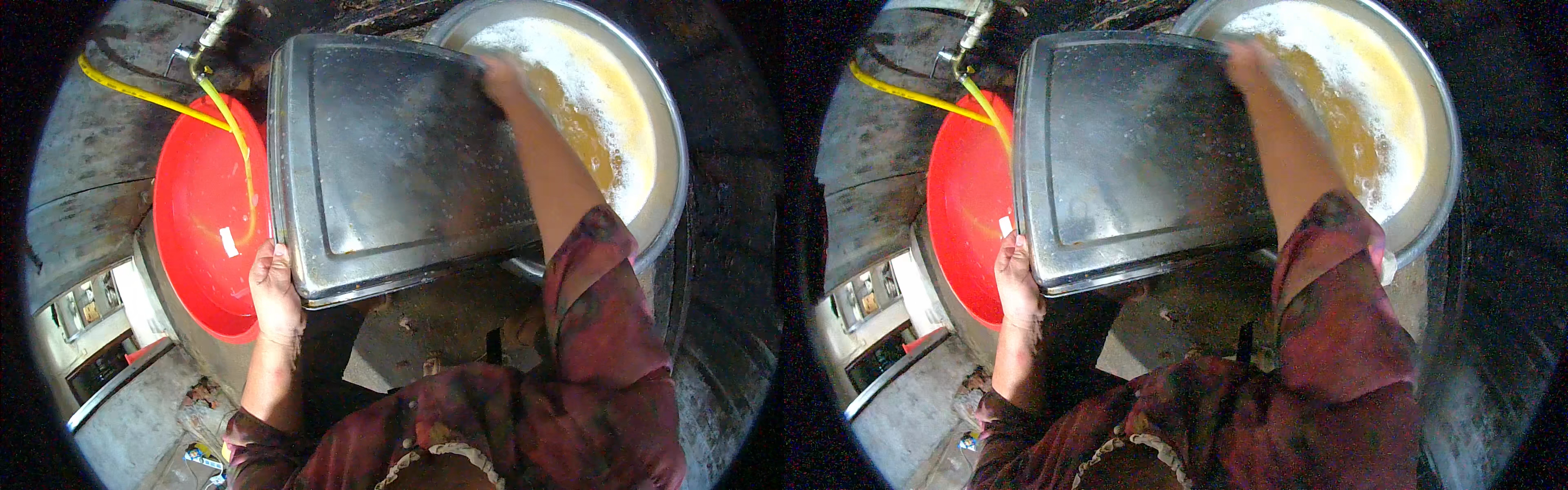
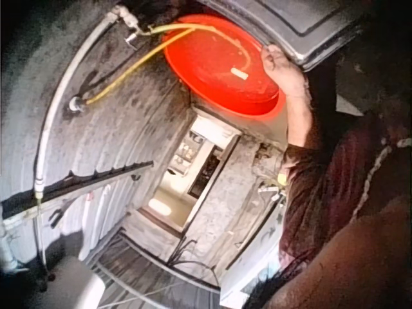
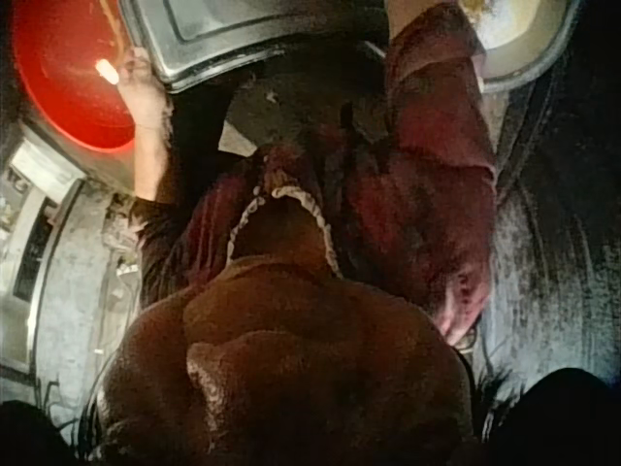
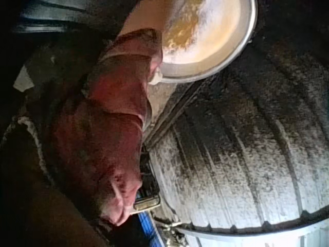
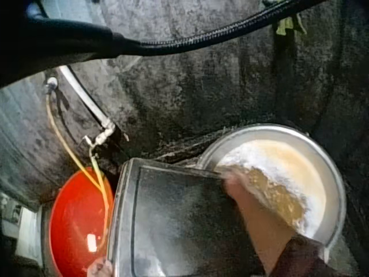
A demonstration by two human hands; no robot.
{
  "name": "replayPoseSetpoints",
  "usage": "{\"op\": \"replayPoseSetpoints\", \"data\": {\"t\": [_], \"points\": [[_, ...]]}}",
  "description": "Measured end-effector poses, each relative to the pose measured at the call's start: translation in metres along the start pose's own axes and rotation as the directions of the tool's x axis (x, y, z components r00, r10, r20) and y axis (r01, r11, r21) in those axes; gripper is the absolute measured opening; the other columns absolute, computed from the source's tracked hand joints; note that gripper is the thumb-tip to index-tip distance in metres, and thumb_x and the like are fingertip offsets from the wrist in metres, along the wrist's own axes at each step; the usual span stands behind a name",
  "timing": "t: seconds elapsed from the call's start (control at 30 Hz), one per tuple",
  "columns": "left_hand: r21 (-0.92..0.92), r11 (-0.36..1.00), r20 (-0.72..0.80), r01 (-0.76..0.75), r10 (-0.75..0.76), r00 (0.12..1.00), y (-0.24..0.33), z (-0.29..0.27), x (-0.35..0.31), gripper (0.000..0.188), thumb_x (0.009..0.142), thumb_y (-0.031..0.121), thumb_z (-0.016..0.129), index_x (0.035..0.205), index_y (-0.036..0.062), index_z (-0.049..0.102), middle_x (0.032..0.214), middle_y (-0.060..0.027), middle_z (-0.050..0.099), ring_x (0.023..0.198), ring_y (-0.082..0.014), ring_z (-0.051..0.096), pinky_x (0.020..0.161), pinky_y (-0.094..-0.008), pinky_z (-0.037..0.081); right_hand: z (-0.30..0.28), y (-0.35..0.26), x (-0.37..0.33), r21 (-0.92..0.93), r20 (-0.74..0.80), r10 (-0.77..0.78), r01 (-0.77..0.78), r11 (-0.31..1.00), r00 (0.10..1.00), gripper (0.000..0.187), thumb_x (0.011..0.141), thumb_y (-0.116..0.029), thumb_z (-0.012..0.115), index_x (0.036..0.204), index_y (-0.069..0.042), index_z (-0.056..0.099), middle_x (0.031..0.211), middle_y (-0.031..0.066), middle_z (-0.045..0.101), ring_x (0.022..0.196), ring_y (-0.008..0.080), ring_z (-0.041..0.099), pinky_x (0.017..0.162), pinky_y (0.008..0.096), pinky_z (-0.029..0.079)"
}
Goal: The person scrubs a rectangular metal tray with a steel wool pad in a basin of soapy water. They rinse the tray under a running tap and place it in a red basin. They repeat this process for a second tray.
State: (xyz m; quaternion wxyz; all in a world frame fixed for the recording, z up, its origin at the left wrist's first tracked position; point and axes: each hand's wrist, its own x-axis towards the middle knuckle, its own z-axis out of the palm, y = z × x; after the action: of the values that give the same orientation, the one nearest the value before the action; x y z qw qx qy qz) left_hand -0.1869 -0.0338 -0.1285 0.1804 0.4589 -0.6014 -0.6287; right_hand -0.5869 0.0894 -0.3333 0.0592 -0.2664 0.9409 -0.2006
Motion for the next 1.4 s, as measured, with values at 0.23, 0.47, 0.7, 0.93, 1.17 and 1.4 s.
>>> {"op": "replayPoseSetpoints", "data": {"t": [0.23,0.47,0.7,0.93,1.17,1.4], "points": [[0.024,1.0,-0.044,0.011,-0.01,0.999,-0.007,-0.006,0.0,0.026,0.094,0.022,0.047,0.109,0.0005,0.053,0.087,-0.0009,0.058,0.075,-0.0083,0.054,0.067,-0.022,0.045,-0.02,-0.166,-0.015,0.306,-0.196,-0.36,0.405,0.862,0.912,0.04,0.077,-0.028,0.058,0.117,-0.022,0.058,0.132,0.0129,0.042,0.118,0.0343,0.041,0.1,0.0408,0.035],[0.02,0.999,-0.023,0.028,-0.028,0.999,-0.004,-0.002,-0.004,0.016,0.094,0.015,0.046,0.096,0.002,0.056,0.082,0.0002,0.057,0.073,-0.0073,0.051,0.067,-0.0211,0.043,0.014,0.054,-0.034,0.005,-0.106,0.037,-0.036,0.999,0.994,0.037,0.08,-0.014,0.051,0.114,-0.026,0.058,0.112,0.0142,0.055,0.102,0.0334,0.054,0.088,0.0435,0.044],[0.003,0.999,-0.029,0.047,-0.047,0.998,-0.003,0.006,-0.003,0.016,0.094,0.016,0.047,0.094,0.0031,0.056,0.083,0.0015,0.057,0.074,-0.0061,0.05,0.068,-0.0211,0.043,0.027,0.178,-0.075,-0.249,0.08,0.382,-0.353,0.902,0.921,0.047,0.079,-0.008,0.046,0.121,-0.027,0.053,0.128,0.013,0.047,0.117,0.0318,0.046,0.096,0.0398,0.038],[0.041,0.999,-0.058,-0.004,0.006,0.998,-0.012,0.001,-0.005,0.015,0.093,0.015,0.048,0.095,0.0028,0.056,0.084,0.0017,0.055,0.076,-0.0063,0.048,0.07,-0.0209,0.042,0.0,-0.057,0.008,0.065,0.03,0.002,-0.004,0.998,1.0,0.038,0.079,-0.029,0.054,0.117,-0.027,0.057,0.128,0.0133,0.046,0.119,0.0298,0.043,0.099,0.0426,0.033],[0.129,0.99,-0.06,-0.058,0.066,0.996,-0.015,0.004,-0.004,0.018,0.094,0.016,0.046,0.099,0.0016,0.056,0.085,-0.0002,0.057,0.076,-0.0076,0.051,0.068,-0.0214,0.043,-0.065,-0.217,-0.002,0.28,0.094,-0.237,0.202,0.938,0.967,0.046,0.082,-0.014,0.048,0.125,-0.028,0.05,0.14,0.0085,0.032,0.121,0.0365,0.036,0.102,0.0409,0.032],[0.189,0.982,-0.107,-0.016,0.037,0.994,-0.013,0.004,-0.004,0.018,0.094,0.015,0.046,0.097,-0.0002,0.055,0.085,-0.0004,0.056,0.077,-0.0077,0.049,0.069,-0.0218,0.042,-0.051,-0.214,-0.043,0.407,-0.074,-0.395,0.39,0.826,0.916,0.042,0.079,-0.012,0.055,0.119,-0.026,0.057,0.138,0.014,0.035,0.123,0.034,0.037,0.103,0.0389,0.032]]}}
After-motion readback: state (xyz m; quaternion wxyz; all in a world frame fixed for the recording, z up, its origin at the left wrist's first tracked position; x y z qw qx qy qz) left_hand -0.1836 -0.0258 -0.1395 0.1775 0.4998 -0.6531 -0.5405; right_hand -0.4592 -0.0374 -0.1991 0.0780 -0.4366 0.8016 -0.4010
